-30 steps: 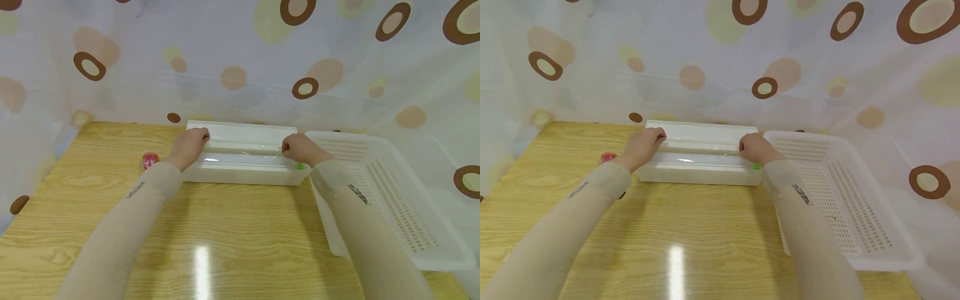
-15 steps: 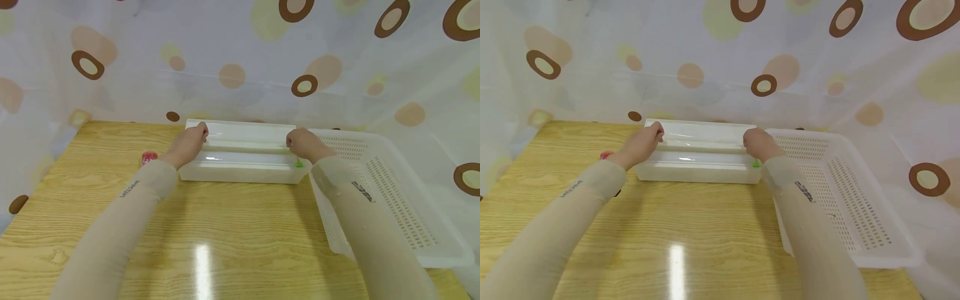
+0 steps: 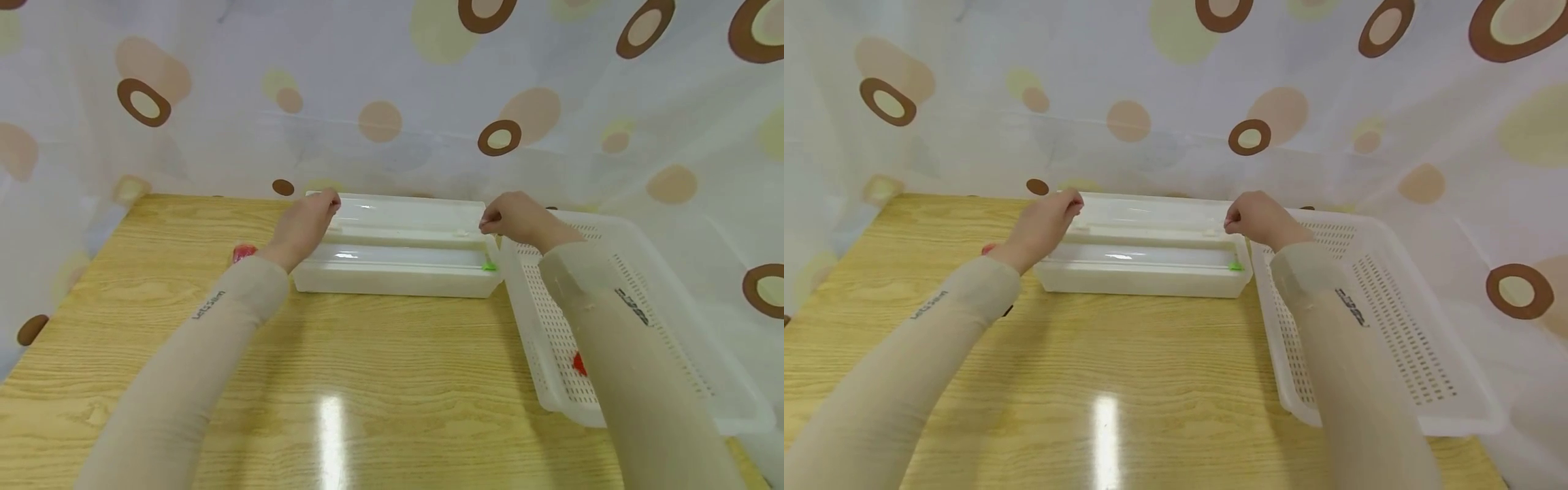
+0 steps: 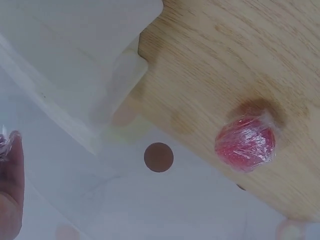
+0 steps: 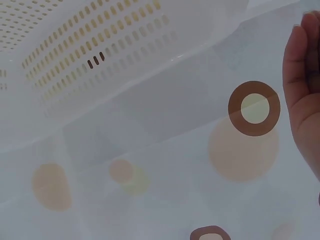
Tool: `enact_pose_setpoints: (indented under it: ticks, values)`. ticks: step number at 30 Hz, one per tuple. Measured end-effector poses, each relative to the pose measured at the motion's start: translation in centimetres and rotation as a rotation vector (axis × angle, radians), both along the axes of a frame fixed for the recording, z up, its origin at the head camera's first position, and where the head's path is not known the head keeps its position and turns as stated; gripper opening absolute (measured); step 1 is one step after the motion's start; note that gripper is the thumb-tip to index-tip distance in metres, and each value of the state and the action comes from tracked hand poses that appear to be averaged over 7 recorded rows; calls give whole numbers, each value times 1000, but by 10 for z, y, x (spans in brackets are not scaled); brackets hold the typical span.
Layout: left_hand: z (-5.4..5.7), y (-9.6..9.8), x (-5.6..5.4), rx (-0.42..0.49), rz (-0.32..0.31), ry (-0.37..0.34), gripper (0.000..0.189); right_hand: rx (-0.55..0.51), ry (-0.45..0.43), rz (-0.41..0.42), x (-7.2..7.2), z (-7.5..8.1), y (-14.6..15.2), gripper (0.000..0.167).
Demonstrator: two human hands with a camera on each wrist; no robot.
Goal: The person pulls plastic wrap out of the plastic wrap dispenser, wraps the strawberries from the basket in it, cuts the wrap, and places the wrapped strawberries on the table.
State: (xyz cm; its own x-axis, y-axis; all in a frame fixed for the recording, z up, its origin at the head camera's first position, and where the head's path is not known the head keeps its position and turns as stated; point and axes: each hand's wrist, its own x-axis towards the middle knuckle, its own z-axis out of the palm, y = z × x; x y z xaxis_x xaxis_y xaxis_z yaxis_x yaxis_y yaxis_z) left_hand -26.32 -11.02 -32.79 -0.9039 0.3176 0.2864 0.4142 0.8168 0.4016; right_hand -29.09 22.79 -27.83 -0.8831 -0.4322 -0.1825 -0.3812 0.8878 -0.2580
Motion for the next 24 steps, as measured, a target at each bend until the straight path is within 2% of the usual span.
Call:
enact_pose_setpoints:
  ticks: [3, 5, 7, 12, 13, 15, 17, 22, 24]
  values:
    - [1, -4, -1, 35, -7, 37, 14, -39, 18, -19, 0, 3, 2, 10]
    - [3, -9, -2, 61, -33, 22, 14, -70, 15, -34, 1, 6, 3, 9]
    - [8, -14, -2, 97, -66, -64, 14, -97, -3, -51, 1, 10, 4, 9]
    - [25, -26, -1, 176, -120, -364, 12, -127, -29, -87, 3, 20, 8, 9]
    - [29, -27, 0, 175, -125, -411, 12, -127, -28, -93, 3, 21, 8, 9]
    - [33, -26, 0, 160, -147, -463, 13, -127, -29, -105, 3, 22, 10, 9]
    - [35, -25, 1, 135, -168, -455, 13, -128, -37, -115, 3, 22, 11, 9]
    - [37, -25, 2, 52, -203, -339, 22, -129, -13, -111, 3, 23, 13, 12]
    - [38, -25, 3, 11, -218, -314, 23, -127, 5, -109, 3, 25, 13, 13]
